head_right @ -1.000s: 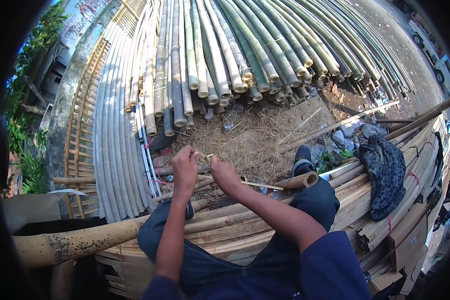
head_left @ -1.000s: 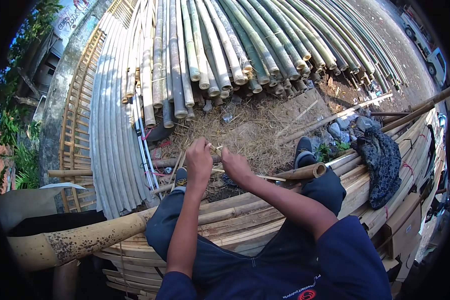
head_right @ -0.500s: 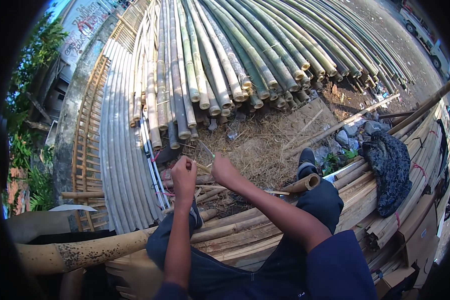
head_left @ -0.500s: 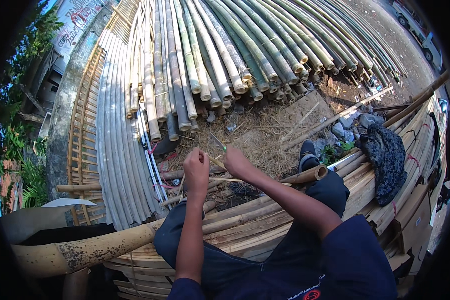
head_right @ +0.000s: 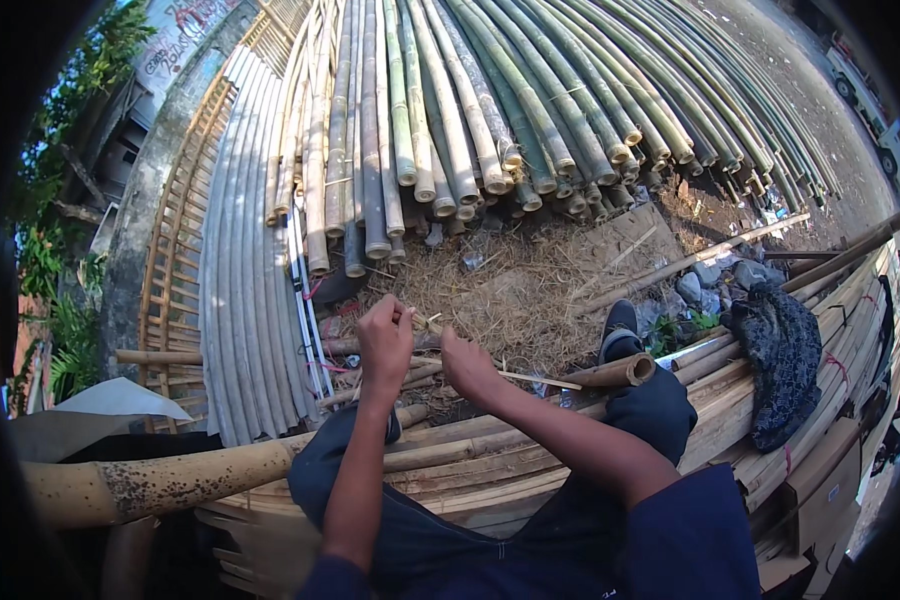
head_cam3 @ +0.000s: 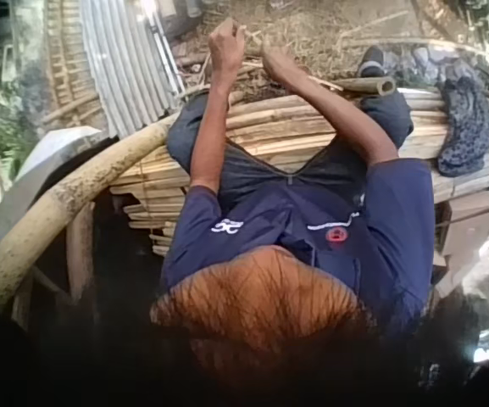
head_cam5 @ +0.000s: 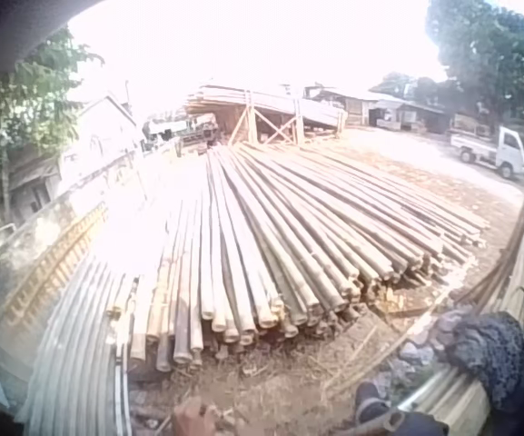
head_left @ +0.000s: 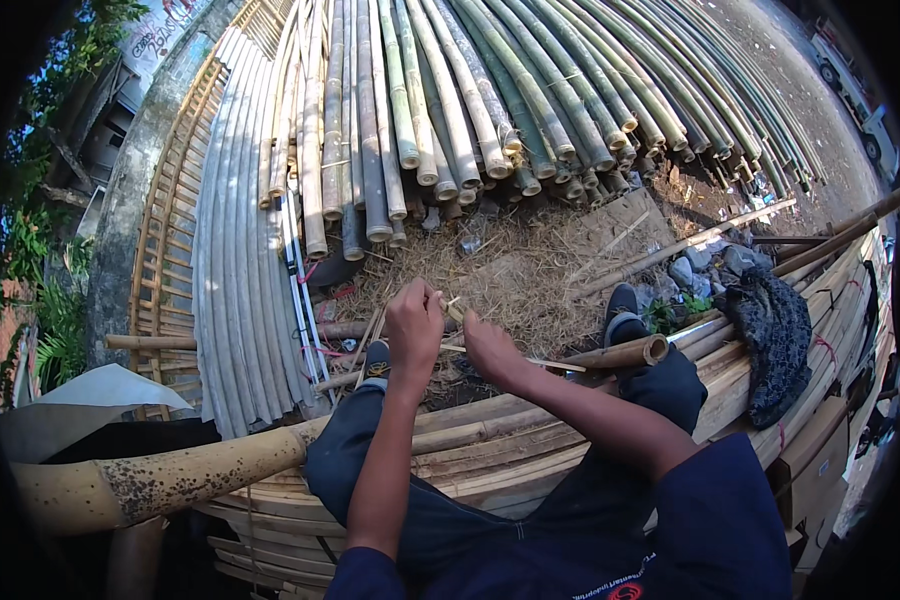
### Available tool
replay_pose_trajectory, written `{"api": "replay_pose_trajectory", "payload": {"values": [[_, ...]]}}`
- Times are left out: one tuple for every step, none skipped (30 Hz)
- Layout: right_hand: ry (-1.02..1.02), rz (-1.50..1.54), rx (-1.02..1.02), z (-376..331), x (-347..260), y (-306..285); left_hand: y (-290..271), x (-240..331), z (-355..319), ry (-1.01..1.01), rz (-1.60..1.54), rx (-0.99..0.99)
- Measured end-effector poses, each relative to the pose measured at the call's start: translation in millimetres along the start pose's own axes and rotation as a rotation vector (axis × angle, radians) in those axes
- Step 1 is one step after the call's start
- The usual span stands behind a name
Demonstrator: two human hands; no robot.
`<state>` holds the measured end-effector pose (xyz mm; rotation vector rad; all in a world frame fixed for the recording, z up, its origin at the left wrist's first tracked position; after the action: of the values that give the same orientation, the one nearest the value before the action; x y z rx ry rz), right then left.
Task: Preparing bamboo poles and thin bamboo strips using a knife.
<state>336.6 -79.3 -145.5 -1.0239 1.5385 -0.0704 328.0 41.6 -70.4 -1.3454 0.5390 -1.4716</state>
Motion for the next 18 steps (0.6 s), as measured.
{"api": "replay_pose_trajectory", "payload": {"values": [[-0.009,-0.028,-0.012,5,7,3,4,2,-4,0.059,0.035,0.001],[-0.017,-0.055,-0.024,10,14,6,7,3,-6,0.119,0.07,0.003],[-0.021,-0.05,-0.024,10,13,7,8,-1,-6,0.12,0.076,0.003],[-0.016,-0.026,0.001,10,11,7,9,-4,-6,0.104,0.056,-0.004],[-0.011,-0.002,0.027,10,10,7,10,-8,-6,0.089,0.035,-0.011],[-0.004,0.004,0.036,14,7,3,10,-9,-4,0.099,0.034,-0.018],[0.133,0.236,-0.085,22,6,-2,7,-10,-3,0.071,0.031,0.007],[0.27,0.468,-0.207,24,5,-4,4,-12,-1,0.042,0.026,0.031],[0.271,0.47,-0.205,25,10,-1,3,-12,1,0.045,0.026,0.029],[0.134,0.265,-0.096,25,13,1,3,-12,3,0.033,0.013,0.023],[-0.003,0.058,0.011,23,15,4,4,-11,4,0.022,-0.001,0.016],[-0.093,-0.12,0.067,11,4,4,5,-12,2,0.02,0.004,0.015],[-0.09,-0.119,0.076,11,9,11,8,-5,-1,0.058,0.047,0.026],[-0.076,-0.175,0.125,13,16,18,9,1,-3,0.098,0.09,0.037],[-0.057,-0.229,0.17,11,17,20,10,2,-5,0.106,0.087,0.032],[-0.047,-0.226,0.178,9,18,22,12,4,-7,0.113,0.093,-0.022],[0.013,-0.356,0.217,7,19,23,14,7,-10,0.124,0.099,-0.076],[0.076,-0.482,0.258,7,19,23,17,9,-12,0.144,0.097,-0.082]]}}
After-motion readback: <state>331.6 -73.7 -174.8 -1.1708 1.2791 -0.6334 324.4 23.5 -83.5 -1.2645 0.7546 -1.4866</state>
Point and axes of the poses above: each hand's wrist, its own z-axis towards the middle knuckle, its own y-axis out of the palm, x = y × z, the point moved 2 cm from there along z, towards the middle knuckle, and after that the axes turned 13 degrees about z, right-handed, at the moved point
